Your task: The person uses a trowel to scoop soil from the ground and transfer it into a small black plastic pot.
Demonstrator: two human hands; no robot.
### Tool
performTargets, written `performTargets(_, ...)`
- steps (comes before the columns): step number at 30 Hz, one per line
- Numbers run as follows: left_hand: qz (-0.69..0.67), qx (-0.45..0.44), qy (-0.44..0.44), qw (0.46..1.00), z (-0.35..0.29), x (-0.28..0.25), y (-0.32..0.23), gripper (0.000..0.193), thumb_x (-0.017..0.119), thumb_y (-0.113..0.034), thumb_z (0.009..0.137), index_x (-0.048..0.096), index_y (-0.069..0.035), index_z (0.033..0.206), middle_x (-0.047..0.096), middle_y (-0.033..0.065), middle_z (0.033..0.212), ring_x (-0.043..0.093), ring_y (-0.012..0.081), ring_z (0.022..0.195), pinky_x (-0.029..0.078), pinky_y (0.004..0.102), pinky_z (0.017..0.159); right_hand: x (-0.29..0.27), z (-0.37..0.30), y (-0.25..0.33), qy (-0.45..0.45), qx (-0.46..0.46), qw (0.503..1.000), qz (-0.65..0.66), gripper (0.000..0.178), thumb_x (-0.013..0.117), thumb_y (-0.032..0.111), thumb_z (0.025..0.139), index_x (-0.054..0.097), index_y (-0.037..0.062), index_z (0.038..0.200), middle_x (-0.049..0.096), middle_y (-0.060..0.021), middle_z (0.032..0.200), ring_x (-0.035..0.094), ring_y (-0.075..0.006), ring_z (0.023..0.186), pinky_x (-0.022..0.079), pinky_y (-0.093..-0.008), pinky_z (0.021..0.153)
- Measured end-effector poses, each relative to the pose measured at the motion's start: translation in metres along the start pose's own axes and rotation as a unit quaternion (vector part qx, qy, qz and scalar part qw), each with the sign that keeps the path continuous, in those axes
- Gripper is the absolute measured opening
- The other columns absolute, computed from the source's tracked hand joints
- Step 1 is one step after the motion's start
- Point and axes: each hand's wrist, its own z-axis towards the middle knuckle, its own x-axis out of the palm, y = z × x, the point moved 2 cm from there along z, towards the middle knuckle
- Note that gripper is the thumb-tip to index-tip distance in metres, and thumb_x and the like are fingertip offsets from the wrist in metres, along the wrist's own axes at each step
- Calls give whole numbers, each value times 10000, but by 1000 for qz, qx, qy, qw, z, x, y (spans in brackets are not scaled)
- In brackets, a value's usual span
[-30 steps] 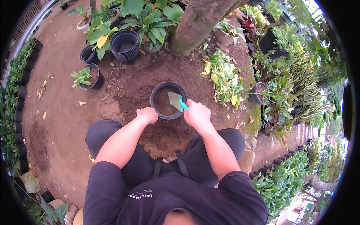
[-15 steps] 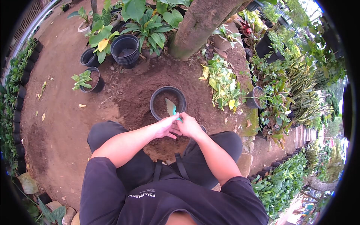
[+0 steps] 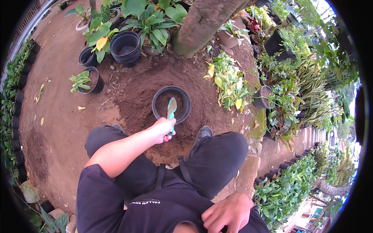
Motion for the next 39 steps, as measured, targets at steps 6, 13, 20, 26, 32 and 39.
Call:
performTargets(6, 141, 39, -62, 987, -20, 10, 0, 230, 448, -236, 889, 476, -9, 876, 524, 64, 645, 410, 114, 385, 305, 272, 324, 1, 1, 3, -3, -3, 997, -82, 158, 469, 124, 906, 613, 100, 846, 523, -53, 775, 497, -215, 638, 345, -329, 548)
performTargets(13, 221, 68, -104, 967, -11, 0, 3, 320, 471, -258, 891, 515, 41, 783, 542, 71, 589, 469, 146, 378, 389, 328, 366, 2, -7, 2, -69, 98, 972, -201, 115, 512, 100, 898, 575, 7, 871, 555, -120, 826, 526, -253, 644, 411, -341, 552)
performTargets(20, 245, 99, -106, 959, 5, -2, 1, 345, 480, -252, 892, 542, 62, 763, 557, 78, 580, 509, 162, 391, 425, 331, 386, 20, -18, -22, -385, -39, 906, -169, 185, 544, 3, 837, 510, -51, 1010, 598, -228, 846, 596, -269, 634, 505, -363, 570)
performTargets(26, 277, 81, -89, 953, 13, -2, 2, 324, 470, -270, 897, 458, 49, 947, 540, 70, 627, 464, 133, 381, 369, 296, 346, 12, 14, -22, -510, -151, 845, -62, 103, 478, -52, 860, 491, -74, 960, 601, -263, 886, 628, -284, 724, 520, -413, 590)
performTargets(32, 289, 69, -105, 949, 9, -7, 4, 307, 457, -253, 899, 474, 53, 898, 534, 69, 621, 464, 132, 390, 366, 299, 349, -16, 38, -17, -385, -166, 908, -15, 197, 585, -22, 835, 430, -65, 947, 565, -266, 814, 591, -359, 625, 516, -444, 547)
performTargets(39, 285, 67, -79, 953, 11, -4, 2, 350, 471, -278, 909, 432, 61, 986, 535, 69, 649, 455, 120, 389, 364, 296, 351, -18, 65, -42, -342, -327, 881, -8, 131, 540, -102, 810, 467, -82, 917, 530, -268, 814, 502, -270, 519, 407, -365, 426)
